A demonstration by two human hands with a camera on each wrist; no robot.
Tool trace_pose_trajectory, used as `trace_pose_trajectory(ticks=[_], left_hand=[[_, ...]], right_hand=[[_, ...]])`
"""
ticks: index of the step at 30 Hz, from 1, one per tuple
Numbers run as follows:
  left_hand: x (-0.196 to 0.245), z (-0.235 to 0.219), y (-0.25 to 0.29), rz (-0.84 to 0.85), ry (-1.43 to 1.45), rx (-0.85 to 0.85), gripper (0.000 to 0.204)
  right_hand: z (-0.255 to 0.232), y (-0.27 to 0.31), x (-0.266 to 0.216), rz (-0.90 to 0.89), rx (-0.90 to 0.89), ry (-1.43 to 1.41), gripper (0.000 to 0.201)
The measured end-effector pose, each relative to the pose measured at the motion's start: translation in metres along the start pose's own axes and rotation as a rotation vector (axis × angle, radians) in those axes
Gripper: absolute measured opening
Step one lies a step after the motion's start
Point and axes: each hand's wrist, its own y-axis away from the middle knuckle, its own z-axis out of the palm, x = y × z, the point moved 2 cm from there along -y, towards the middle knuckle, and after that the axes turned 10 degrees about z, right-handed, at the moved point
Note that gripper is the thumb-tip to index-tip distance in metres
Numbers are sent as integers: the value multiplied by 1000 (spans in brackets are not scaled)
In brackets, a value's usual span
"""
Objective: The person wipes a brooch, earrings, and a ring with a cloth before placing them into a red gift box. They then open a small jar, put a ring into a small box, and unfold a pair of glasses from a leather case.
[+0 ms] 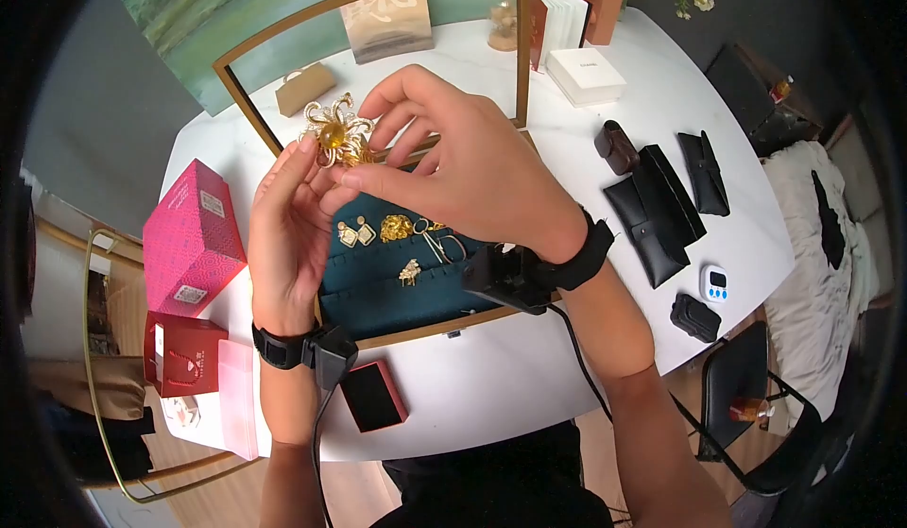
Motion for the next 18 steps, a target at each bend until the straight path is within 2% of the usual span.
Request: trace_pose_trajectory(ticks=[3,5,6,8,11,18], left_hand=[[6,4,0,-19,101,30,16],[7,5,1,-22,131,-19,16],[8,6,1,-22,131,-20,16],[9,7,3,-20,143,-6,17],[10,5,2,-9,185,-32,16],[11,16,5,-40,198,-52,22]], right_hand=[[1,-2,1,-85,33,38,47],[1,-5,5,26,-52,-166,43],[1,-5,4,26,-51,-166,43],[3,-5,3,98,-159,-313,38],[0,-5,1,116,-185,-330,34],[-4,-3,0,43,-116,-315,32]])
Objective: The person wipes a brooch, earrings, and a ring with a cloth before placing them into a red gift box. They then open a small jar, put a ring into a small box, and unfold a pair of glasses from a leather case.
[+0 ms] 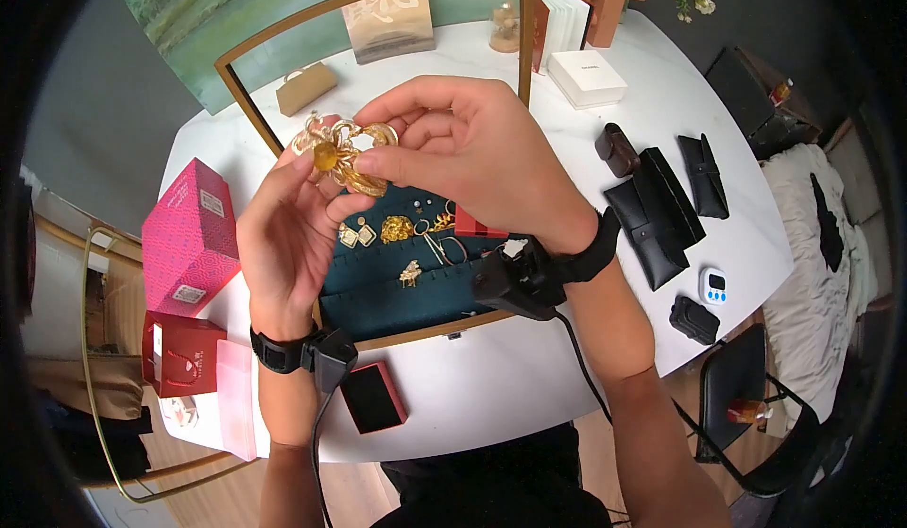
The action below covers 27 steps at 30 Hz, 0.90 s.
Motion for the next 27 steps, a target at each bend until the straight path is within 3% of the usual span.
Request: trace_pose_trajectory(ticks=[5,12,15,17,24,27], left_hand=[[-2,-4,1,5,-245,-87,32],[3,-4,2,-27,-83,-104,25],[4,-3,3,-20,-94,-84,25],[3,-4,5,20,-190,-71,25],[0,3,8,49,-243,-35,27],[1,-1,6,49,-429,-52,33]], right_hand=[[2,1,-1,-65,34,18,30],[1,2,-1,-122,44,85,25],[1,3,-6,-220,85,216,22],[1,5,-11,-457,157,496,15],[6,11,-10,-349,190,459,10],[4,9,-9,-335,165,471,9]])
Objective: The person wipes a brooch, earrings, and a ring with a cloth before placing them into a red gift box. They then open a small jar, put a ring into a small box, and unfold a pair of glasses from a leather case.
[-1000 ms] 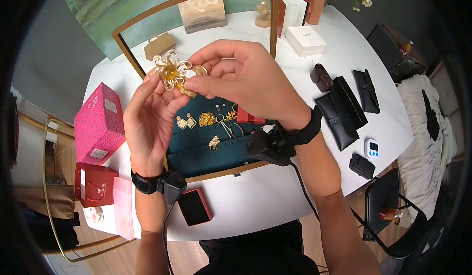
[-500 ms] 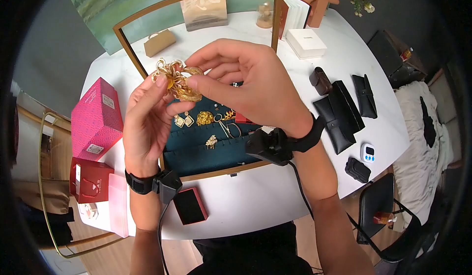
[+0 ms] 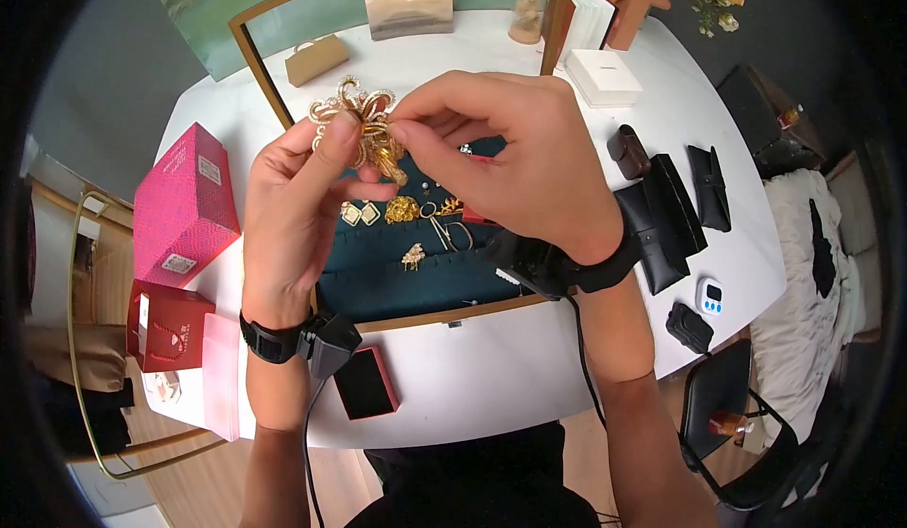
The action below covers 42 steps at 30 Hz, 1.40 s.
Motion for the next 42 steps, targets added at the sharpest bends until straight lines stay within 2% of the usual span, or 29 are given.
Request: trace_pose_trajectory(ticks=[2,5,9,14,27,36,42], left_hand=[[0,-2,-1,-21,-8,-26,31],[-1,-2,-2,13,-22,-25,30],[1,2,-1,1,-3,6,29],[-2,1,-1,40,-13,-32,25],[-3,3,-1,20,-20,-1,26],[-6,0,0,16,-37,-53,27],[-6,-1,-3,18,0,-47,29]], right_hand=[[-1,-1,-3,-122,32,146,9],[0,0,-6,-195,61,236,10],[0,1,-8,-228,51,307,12],[3,3,-12,-252,71,467,12],[-3,2,-8,-278,31,436,12],[3,4,-12,-281,101,471,10],[4,2,-7,-227,122,322,9]])
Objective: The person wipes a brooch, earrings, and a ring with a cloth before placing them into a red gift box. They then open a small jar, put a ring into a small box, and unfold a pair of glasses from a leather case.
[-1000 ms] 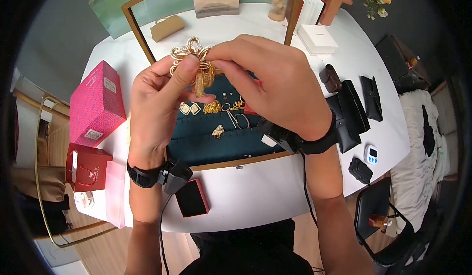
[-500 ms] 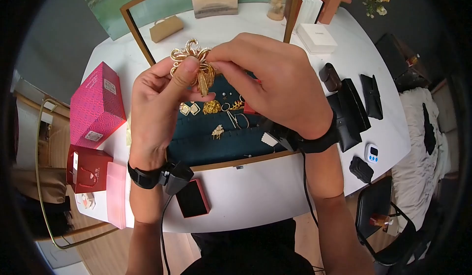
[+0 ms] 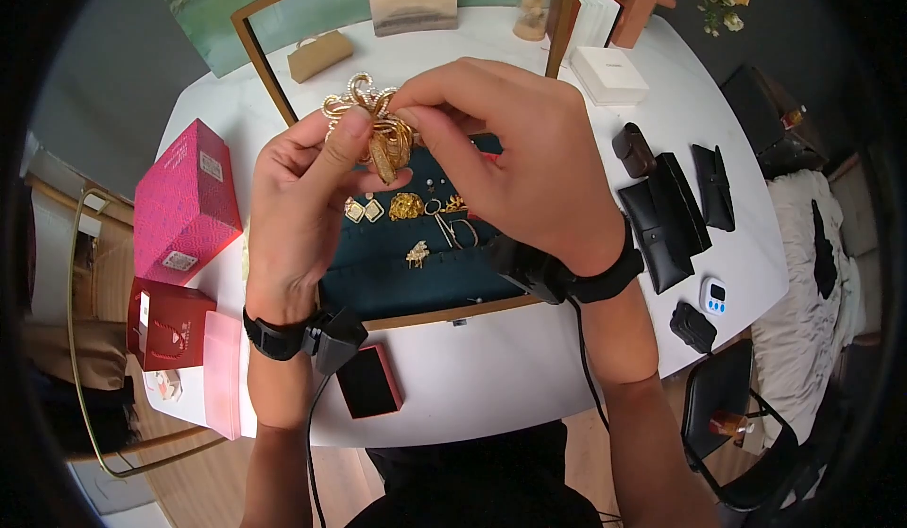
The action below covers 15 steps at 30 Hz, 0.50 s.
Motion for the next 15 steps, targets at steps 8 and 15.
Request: trace_pose_trajectory(ticks=[8,15], left_hand=[[1,3,2,71,-25,63,30],[-2,5,2,62,35,115,26]], right_hand=[[5,2,6,402,-135,-418,12],[7,4,4,487,-101,-411,11]])
